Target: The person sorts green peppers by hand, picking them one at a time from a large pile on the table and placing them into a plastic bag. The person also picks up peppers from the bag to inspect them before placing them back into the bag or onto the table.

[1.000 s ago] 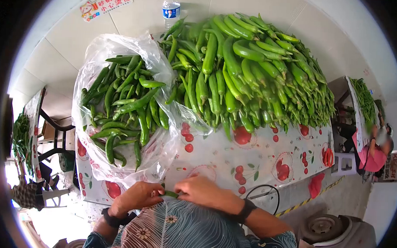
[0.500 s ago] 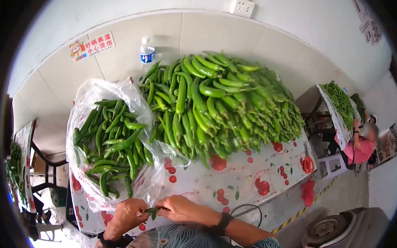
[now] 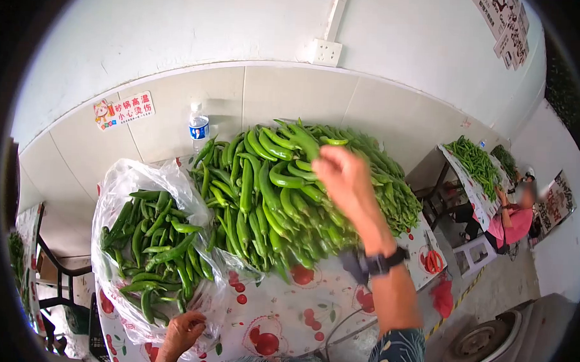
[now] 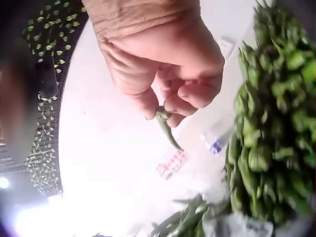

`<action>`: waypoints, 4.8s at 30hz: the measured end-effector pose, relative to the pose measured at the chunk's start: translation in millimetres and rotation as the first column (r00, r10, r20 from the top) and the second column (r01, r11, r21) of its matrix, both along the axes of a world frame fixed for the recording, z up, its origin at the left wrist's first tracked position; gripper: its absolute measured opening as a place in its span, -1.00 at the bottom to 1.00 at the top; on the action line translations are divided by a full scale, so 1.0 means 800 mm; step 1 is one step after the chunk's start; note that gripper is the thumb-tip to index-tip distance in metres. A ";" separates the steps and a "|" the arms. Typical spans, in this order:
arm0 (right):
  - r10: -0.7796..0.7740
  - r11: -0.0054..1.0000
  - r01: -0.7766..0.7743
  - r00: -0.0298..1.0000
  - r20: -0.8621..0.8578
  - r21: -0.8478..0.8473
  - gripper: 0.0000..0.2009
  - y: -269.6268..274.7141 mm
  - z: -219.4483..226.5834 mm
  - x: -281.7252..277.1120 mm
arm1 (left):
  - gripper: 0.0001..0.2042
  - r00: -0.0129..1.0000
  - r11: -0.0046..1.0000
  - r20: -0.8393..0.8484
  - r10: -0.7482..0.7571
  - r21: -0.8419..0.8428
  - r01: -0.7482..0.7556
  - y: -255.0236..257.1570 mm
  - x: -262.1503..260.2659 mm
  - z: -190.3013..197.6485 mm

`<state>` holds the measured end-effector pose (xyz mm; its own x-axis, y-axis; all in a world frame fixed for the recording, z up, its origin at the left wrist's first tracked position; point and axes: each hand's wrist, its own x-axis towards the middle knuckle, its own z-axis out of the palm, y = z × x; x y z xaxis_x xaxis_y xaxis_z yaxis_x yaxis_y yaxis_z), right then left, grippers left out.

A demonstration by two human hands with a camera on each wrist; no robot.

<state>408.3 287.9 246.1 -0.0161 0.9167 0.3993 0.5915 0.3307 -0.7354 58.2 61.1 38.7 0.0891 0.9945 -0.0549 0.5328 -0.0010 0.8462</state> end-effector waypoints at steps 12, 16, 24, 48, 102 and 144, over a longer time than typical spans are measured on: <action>0.410 0.858 -0.430 0.903 -0.130 -0.282 -0.80 -0.033 -0.039 -0.102 | -0.80 0.968 0.981 -0.223 -0.113 0.132 0.145 -0.002 0.013 -0.001; 0.570 0.709 -0.522 0.820 -0.051 -0.474 -0.79 -0.061 -0.110 -0.153 | -0.79 0.967 0.975 -0.216 -0.138 0.144 0.171 0.000 0.015 -0.004; 0.780 0.555 -0.634 0.622 0.071 -0.539 -0.80 -0.135 -0.197 -0.188 | -0.77 0.979 0.974 -0.164 -0.124 0.166 0.151 0.010 -0.012 0.039; -0.006 1.000 0.004 0.930 0.367 0.008 -0.75 -0.259 -0.304 0.034 | -0.60 0.890 0.967 -0.424 -0.167 0.105 0.232 0.135 -0.063 0.059; 0.350 0.790 -0.560 0.747 -0.565 -0.251 -0.50 -0.204 -0.162 -0.070 | -0.55 0.437 0.987 0.887 0.148 -0.162 -0.005 0.080 0.140 0.118; -0.092 0.996 0.070 0.573 0.814 0.064 -0.75 0.192 -0.033 0.005 | -0.76 0.620 0.958 0.734 0.277 -0.259 -0.121 0.052 0.066 0.095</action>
